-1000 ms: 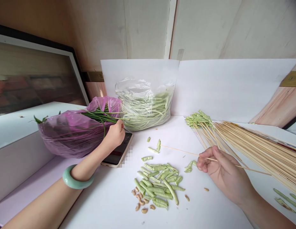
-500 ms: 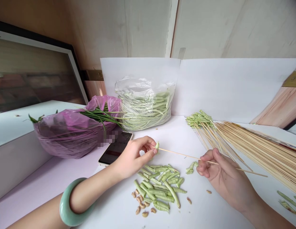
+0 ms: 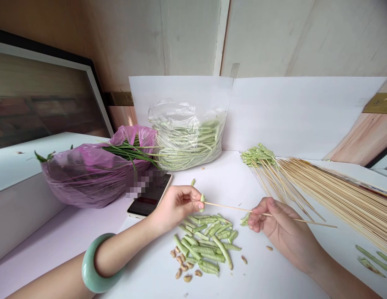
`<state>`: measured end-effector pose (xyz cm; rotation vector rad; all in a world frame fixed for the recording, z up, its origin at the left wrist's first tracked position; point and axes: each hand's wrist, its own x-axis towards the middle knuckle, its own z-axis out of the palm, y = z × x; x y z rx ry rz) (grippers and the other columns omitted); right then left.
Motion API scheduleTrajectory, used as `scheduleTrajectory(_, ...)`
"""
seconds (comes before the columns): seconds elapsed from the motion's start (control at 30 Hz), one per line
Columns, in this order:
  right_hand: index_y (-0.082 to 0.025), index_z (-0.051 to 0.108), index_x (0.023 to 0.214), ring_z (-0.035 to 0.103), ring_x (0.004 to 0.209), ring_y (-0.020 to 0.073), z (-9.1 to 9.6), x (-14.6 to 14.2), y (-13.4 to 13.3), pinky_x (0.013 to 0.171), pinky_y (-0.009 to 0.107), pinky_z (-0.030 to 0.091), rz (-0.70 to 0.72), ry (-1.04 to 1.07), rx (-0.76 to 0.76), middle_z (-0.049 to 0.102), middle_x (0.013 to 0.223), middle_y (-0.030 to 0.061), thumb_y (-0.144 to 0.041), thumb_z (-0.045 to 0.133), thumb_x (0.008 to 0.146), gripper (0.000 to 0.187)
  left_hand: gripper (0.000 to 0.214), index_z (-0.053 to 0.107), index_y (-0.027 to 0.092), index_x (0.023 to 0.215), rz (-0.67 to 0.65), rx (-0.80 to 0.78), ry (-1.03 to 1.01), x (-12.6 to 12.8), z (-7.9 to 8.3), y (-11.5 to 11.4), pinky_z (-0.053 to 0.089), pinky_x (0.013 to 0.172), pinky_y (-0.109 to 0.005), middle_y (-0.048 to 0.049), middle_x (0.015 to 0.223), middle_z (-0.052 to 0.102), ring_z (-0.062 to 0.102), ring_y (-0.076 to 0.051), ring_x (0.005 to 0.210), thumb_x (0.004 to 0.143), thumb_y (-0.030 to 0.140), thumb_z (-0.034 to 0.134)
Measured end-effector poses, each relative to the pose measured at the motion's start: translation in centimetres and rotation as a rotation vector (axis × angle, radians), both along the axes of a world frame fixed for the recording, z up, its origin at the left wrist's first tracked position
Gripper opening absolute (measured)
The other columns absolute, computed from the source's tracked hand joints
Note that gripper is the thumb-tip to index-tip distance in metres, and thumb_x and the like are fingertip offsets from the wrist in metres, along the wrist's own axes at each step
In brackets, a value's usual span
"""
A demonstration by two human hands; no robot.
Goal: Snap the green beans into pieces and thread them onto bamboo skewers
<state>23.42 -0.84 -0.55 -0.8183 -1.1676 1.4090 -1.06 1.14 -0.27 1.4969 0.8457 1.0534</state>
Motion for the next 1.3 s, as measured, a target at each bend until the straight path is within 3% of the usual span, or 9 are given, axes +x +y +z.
scheduleTrajectory(0.67, -0.020, 0.071, 0.063, 0.060, 0.055, 0.0174, -0.4, -0.8, -0.3, 0.054, 0.030, 0.048, 0.097, -0.024, 0.003, 0.068, 0.058, 0.0057, -0.046, 0.061, 0.081, 0.033, 0.026, 0.062, 0.011, 0.066, -0.048, -0.126, -0.017, 0.5, -0.7, -0.5, 0.041, 0.058, -0.023, -0.0012, 0.062, 0.060, 0.053, -0.010, 0.058, 0.063, 0.031, 0.078)
scheduleTrajectory(0.97, -0.020, 0.070, 0.061, 0.059, 0.055, 0.0182, -0.4, -1.2, -0.6, 0.053, 0.031, 0.048, 0.096, -0.070, 0.019, 0.066, 0.058, 0.0055, -0.050, 0.060, 0.079, 0.036, 0.023, 0.065, 0.012, 0.071, -0.040, 0.004, 0.175, 0.4, -0.2, -0.6, 0.044, 0.064, -0.026, -0.0037, 0.068, 0.064, 0.056, -0.014, 0.064, 0.070, 0.034, 0.072)
scheduleTrajectory(1.07, -0.020, 0.068, 0.058, 0.056, 0.050, 0.0166, -0.2, -0.5, -0.2, 0.049, 0.030, 0.045, -0.017, -0.064, 0.020, 0.063, 0.052, 0.0048, -0.050, 0.060, 0.079, 0.038, 0.031, 0.066, 0.012, 0.080, 0.056, 0.090, 0.234, 0.1, 0.0, -0.4, 0.044, 0.065, -0.027, -0.0063, 0.077, 0.066, 0.057, -0.016, 0.070, 0.080, 0.042, 0.060)
scheduleTrajectory(1.17, -0.020, 0.063, 0.051, 0.049, 0.044, 0.0139, 0.3, 0.6, 0.3, 0.044, 0.027, 0.039, -0.255, -0.026, -0.024, 0.055, 0.043, 0.0016, -0.051, 0.064, 0.074, 0.038, 0.035, 0.063, 0.014, 0.083, 0.174, 0.175, 0.374, -0.1, 0.0, -0.3, 0.042, 0.062, -0.026, -0.0049, 0.074, 0.063, 0.055, -0.015, 0.067, 0.089, 0.042, 0.044)
scheduleTrajectory(1.3, -0.021, 0.060, 0.047, 0.044, 0.041, 0.0119, 1.0, 1.6, 0.9, 0.044, 0.027, 0.038, -0.431, 0.013, -0.070, 0.047, 0.040, -0.0009, -0.051, 0.070, 0.066, 0.038, 0.020, 0.062, 0.016, 0.092, 0.101, 0.344, 0.632, 0.0, 0.3, -0.6, 0.043, 0.065, -0.027, -0.0063, 0.086, 0.062, 0.055, -0.016, 0.073, 0.085, 0.031, 0.052)
